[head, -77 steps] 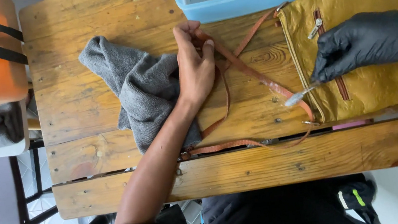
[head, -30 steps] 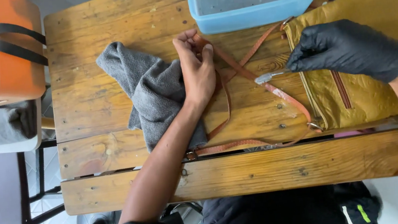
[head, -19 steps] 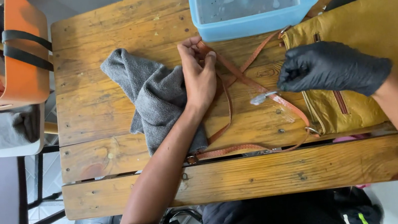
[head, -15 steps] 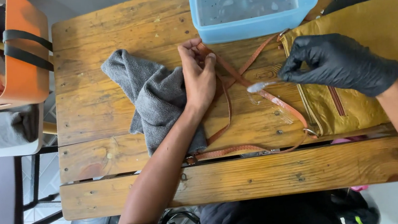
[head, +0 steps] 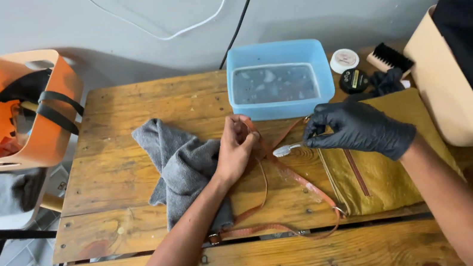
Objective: The person scrubs a brown leather handbag strap with a toothbrush and cleaning solution, then wipes it with a cloth. They then flip the bag over and wipe the main body of the bag with the cloth.
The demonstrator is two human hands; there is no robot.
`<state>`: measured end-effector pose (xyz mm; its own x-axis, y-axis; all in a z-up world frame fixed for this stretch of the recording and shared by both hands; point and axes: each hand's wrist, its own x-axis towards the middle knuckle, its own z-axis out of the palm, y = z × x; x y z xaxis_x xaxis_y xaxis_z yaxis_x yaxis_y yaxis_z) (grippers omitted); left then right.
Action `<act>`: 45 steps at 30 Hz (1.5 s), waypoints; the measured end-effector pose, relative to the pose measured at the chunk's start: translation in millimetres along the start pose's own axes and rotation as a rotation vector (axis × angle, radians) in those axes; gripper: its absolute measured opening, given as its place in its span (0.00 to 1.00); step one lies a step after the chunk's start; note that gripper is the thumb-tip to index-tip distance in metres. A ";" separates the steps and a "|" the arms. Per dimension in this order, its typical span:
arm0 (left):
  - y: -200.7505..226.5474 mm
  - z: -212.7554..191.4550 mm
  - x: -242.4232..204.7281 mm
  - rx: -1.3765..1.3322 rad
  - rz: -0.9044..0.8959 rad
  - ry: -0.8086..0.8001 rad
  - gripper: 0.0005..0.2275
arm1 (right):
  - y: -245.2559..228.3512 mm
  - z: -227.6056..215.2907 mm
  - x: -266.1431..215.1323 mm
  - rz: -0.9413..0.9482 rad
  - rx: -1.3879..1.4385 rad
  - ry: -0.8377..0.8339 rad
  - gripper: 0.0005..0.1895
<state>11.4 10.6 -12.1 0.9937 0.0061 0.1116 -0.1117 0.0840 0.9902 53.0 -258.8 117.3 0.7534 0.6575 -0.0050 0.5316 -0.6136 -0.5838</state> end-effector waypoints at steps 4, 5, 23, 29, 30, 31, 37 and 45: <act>19.9 -4.8 -3.2 -0.037 -0.041 -0.111 0.12 | -22.3 -18.1 7.4 0.013 0.028 -0.091 0.13; 25.3 -9.6 -4.0 -0.026 -0.041 -0.141 0.09 | -25.5 -20.0 8.9 -0.003 0.003 -0.086 0.13; 63.3 -61.4 -8.2 0.496 -0.004 -0.350 0.04 | 14.9 40.7 35.8 -0.224 0.160 -0.112 0.14; 43.1 -65.2 -1.7 0.628 -0.022 -0.307 0.03 | 13.6 69.4 42.9 -0.234 0.058 -0.099 0.13; 37.0 -65.9 0.8 0.625 -0.025 -0.300 0.03 | 14.3 70.8 44.1 -0.175 -0.001 -0.139 0.13; 33.8 -66.5 2.3 0.627 -0.021 -0.297 0.03 | 12.3 66.5 44.3 -0.179 -0.003 -0.136 0.13; 23.8 -61.8 2.3 0.756 0.052 -0.203 0.03 | -0.5 52.7 43.3 0.050 -0.112 -0.269 0.16; 16.2 -58.7 0.2 0.822 0.032 -0.165 0.05 | -1.2 42.2 41.1 0.208 0.085 -0.359 0.19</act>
<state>10.0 70.5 -1.0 0.9839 -0.1555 0.0881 -0.1703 -0.6674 0.7250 67.0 -212.5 83.6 0.6509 0.6431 -0.4034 0.3376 -0.7211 -0.6050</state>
